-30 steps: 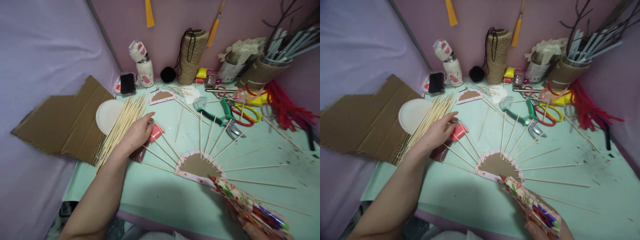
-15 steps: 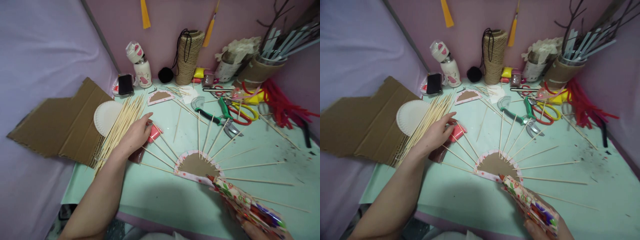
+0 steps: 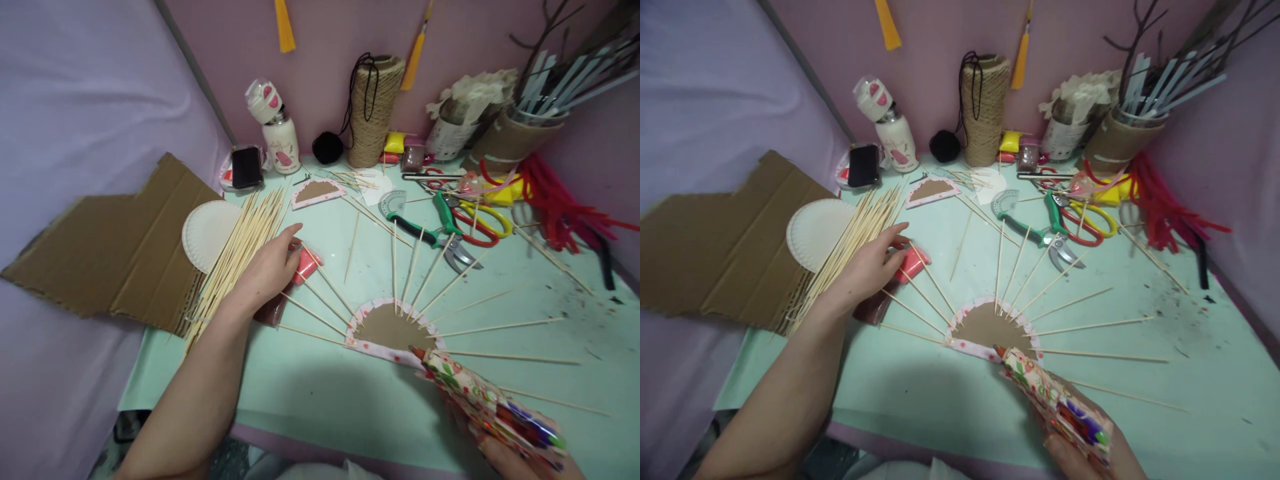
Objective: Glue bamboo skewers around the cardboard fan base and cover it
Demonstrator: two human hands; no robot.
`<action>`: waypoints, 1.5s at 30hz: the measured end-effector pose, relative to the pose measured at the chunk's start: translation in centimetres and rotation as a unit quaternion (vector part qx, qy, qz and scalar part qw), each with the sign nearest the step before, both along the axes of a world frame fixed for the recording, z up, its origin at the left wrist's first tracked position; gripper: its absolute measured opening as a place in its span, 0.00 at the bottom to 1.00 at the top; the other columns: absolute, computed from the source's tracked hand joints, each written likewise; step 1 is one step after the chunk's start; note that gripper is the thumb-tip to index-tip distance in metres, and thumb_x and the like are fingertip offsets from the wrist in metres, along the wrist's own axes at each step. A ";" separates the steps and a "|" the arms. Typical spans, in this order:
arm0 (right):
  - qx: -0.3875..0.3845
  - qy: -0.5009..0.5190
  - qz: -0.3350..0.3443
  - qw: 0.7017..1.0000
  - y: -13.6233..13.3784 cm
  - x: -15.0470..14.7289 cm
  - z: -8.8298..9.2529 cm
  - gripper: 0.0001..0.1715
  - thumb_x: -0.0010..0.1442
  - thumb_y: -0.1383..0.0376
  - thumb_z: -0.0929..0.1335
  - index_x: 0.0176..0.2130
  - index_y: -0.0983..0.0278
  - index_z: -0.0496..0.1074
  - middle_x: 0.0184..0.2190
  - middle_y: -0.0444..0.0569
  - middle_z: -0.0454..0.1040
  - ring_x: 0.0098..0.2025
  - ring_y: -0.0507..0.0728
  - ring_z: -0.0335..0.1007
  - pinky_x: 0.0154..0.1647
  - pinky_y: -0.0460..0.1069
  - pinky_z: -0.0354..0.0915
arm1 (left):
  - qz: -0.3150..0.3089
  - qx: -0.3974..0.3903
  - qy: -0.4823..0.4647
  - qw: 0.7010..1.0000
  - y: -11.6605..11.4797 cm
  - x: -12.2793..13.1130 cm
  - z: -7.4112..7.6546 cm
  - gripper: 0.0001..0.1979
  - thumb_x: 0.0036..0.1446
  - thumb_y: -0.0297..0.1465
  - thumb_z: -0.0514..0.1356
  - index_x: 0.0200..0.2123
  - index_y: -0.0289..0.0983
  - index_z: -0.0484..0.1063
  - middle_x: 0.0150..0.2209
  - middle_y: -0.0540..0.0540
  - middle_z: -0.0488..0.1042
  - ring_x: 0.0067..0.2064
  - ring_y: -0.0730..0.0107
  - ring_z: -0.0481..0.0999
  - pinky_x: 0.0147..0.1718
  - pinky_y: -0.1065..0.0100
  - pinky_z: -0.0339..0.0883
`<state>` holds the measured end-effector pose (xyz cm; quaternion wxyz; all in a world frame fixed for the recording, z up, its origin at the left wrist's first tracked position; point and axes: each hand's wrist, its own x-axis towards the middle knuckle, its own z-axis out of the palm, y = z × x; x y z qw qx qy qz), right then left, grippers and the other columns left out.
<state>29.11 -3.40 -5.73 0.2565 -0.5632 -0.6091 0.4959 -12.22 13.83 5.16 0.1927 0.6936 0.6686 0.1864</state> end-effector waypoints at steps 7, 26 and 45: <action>0.023 -0.016 -0.010 1.000 0.6 -1.3 1.6 0.30 0.57 0.56 0.72 0.58 0.60 0.73 0.53 0.50 0.76 0.52 0.64 0.75 0.49 0.49 0.71 | 0.004 -0.005 0.003 1.000 0.0 0.0 0.0 0.28 0.60 0.28 0.52 0.64 0.40 0.59 0.49 0.42 0.78 0.45 0.62 0.78 0.49 0.58 0.70; 0.036 0.010 0.031 0.999 1.3 -2.9 3.6 0.32 0.61 0.56 0.69 0.63 0.59 0.67 0.58 0.51 0.72 0.56 0.65 0.72 0.53 0.50 0.68 | 0.011 0.031 0.041 0.999 0.3 0.1 -0.2 0.28 0.60 0.28 0.51 0.64 0.38 0.61 0.53 0.41 0.76 0.52 0.59 0.75 0.53 0.56 0.67; 0.036 -0.005 0.018 0.999 1.5 -2.6 2.8 0.29 0.59 0.54 0.70 0.58 0.58 0.73 0.53 0.51 0.77 0.50 0.64 0.77 0.51 0.49 0.70 | 0.108 0.152 -0.036 0.982 0.5 -1.2 -0.3 0.25 0.51 0.21 0.50 0.51 0.39 0.73 0.42 0.47 0.81 0.45 0.65 0.79 0.48 0.62 0.70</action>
